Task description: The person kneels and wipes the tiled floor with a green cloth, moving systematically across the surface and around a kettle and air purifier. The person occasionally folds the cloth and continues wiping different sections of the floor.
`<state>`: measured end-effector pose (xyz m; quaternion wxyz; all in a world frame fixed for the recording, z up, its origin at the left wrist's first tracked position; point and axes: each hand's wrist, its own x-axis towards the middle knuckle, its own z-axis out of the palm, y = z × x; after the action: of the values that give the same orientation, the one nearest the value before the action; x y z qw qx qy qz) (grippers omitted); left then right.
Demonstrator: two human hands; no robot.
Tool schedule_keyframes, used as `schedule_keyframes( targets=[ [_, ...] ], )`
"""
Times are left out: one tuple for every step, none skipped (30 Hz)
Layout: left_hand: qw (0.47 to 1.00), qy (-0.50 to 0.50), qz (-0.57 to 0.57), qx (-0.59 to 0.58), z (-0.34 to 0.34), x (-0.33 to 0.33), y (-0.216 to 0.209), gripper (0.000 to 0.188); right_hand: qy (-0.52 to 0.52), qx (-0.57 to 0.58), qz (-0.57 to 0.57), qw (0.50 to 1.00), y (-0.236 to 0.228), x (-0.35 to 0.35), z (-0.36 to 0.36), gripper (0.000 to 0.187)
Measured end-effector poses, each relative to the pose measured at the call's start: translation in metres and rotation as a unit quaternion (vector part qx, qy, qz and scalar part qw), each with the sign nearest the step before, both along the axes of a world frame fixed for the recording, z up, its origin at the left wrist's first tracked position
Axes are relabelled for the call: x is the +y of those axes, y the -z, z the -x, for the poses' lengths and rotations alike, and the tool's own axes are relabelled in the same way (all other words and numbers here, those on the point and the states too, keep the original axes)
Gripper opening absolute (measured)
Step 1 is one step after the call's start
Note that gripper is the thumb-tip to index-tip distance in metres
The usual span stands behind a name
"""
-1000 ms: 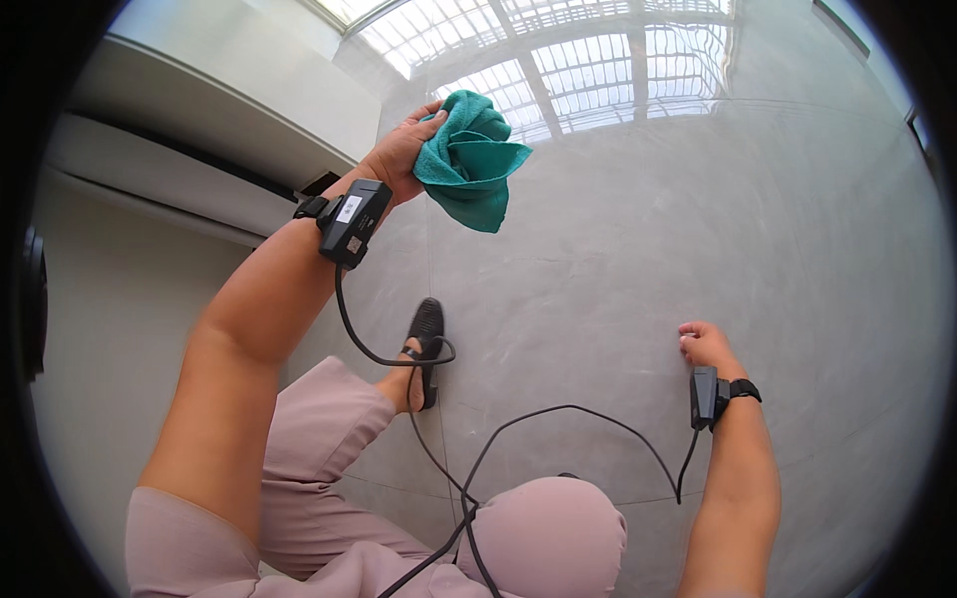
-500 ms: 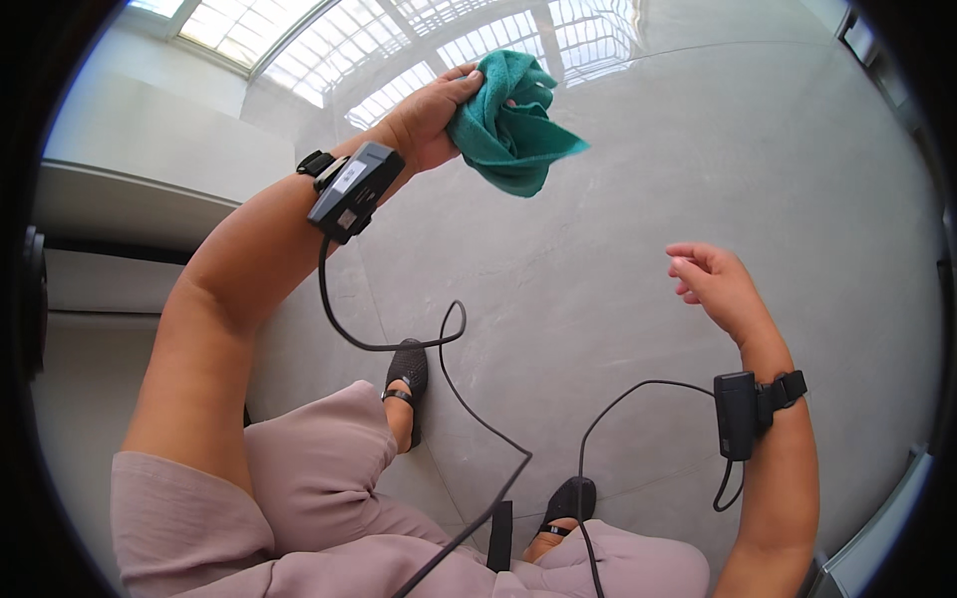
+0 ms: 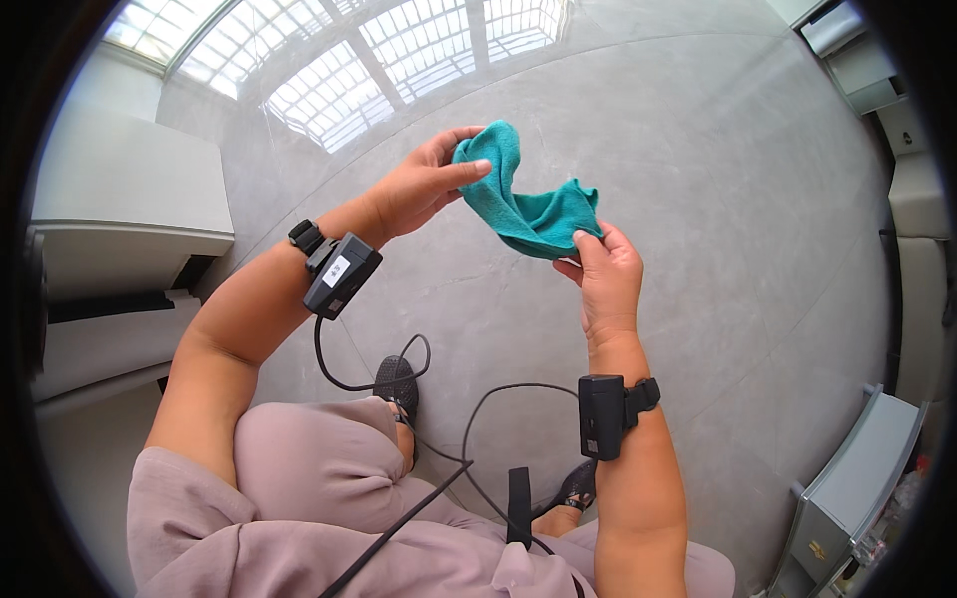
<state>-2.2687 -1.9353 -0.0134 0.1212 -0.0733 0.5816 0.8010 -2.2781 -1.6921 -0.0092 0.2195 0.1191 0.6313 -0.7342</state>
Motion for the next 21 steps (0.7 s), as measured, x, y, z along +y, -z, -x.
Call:
schedule_keyframes(
  targets=[
    [0.996,0.011,0.088,0.001,-0.004,-0.006,0.005,0.061,0.065,-0.025,-0.022,0.997,0.001,0.000,-0.001,0.033],
    [0.986,0.018,0.164,0.025,-0.012,-0.014,0.010,0.061,0.091,-0.026,-0.033,0.995,0.003,0.000,-0.002,0.038],
    [0.970,0.037,0.239,0.031,-0.016,-0.024,0.012,0.061,0.075,0.012,-0.014,0.997,0.004,-0.001,-0.003,0.039],
    [0.917,0.025,0.386,0.100,-0.023,-0.029,0.017,0.053,0.079,0.023,-0.018,0.996,0.005,-0.002,-0.004,0.041],
    [0.890,0.043,0.441,0.106,-0.027,-0.038,0.019,0.047,0.081,0.043,-0.022,0.996,0.004,-0.003,-0.004,0.043],
    [0.859,0.075,0.495,0.105,-0.030,-0.042,0.022,0.042,0.048,0.085,-0.046,0.994,0.005,-0.002,-0.004,0.048],
    [0.816,0.104,0.564,0.068,-0.032,-0.046,0.024,0.037,0.041,0.079,-0.112,0.990,0.004,-0.001,-0.003,0.046],
    [0.781,0.092,0.613,0.076,-0.033,-0.045,0.026,0.023,0.019,0.091,-0.162,0.982,0.003,0.001,-0.002,0.045],
    [0.762,0.087,0.631,0.119,-0.033,-0.046,0.029,0.021,-0.008,0.096,-0.209,0.973,0.003,0.003,0.000,0.044],
    [0.740,0.092,0.652,0.135,-0.032,-0.046,0.029,0.019,-0.029,0.104,-0.244,0.964,0.002,0.007,0.002,0.041],
    [0.721,0.092,0.664,0.177,-0.032,-0.047,0.031,0.018,-0.055,0.104,-0.276,0.954,0.001,0.011,0.005,0.039],
    [0.699,0.084,0.681,0.201,-0.032,-0.048,0.031,0.016,-0.066,0.099,-0.317,0.941,0.000,0.015,0.008,0.037],
    [0.697,0.083,0.688,0.185,-0.033,-0.050,0.032,0.016,-0.072,0.103,-0.304,0.944,0.000,0.017,0.009,0.034],
    [0.698,0.085,0.684,0.193,-0.035,-0.052,0.031,0.016,-0.064,0.095,-0.304,0.946,-0.001,0.019,0.011,0.032],
    [0.694,0.076,0.688,0.199,-0.037,-0.056,0.030,0.017,-0.059,0.094,-0.296,0.949,-0.003,0.019,0.012,0.031],
    [0.710,0.084,0.667,0.210,-0.037,-0.055,0.028,0.018,-0.049,0.096,-0.315,0.943,-0.006,0.020,0.014,0.030],
    [0.721,0.077,0.654,0.216,-0.037,-0.057,0.025,0.019,-0.041,0.102,-0.283,0.953,-0.010,0.017,0.015,0.030],
    [0.735,0.081,0.641,0.206,-0.038,-0.058,0.021,0.021,-0.026,0.109,-0.256,0.960,-0.015,0.015,0.017,0.030],
    [0.755,0.056,0.626,0.187,-0.039,-0.060,0.014,0.021,-0.020,0.121,-0.224,0.967,-0.021,0.010,0.017,0.031],
    [0.776,0.040,0.610,0.152,-0.035,-0.058,0.007,0.021,0.004,0.134,-0.213,0.968,-0.029,0.007,0.020,0.030],
    [0.793,0.032,0.598,0.110,-0.031,-0.054,-0.002,0.021,0.020,0.149,-0.194,0.969,-0.041,0.005,0.024,0.030]
  ],
)
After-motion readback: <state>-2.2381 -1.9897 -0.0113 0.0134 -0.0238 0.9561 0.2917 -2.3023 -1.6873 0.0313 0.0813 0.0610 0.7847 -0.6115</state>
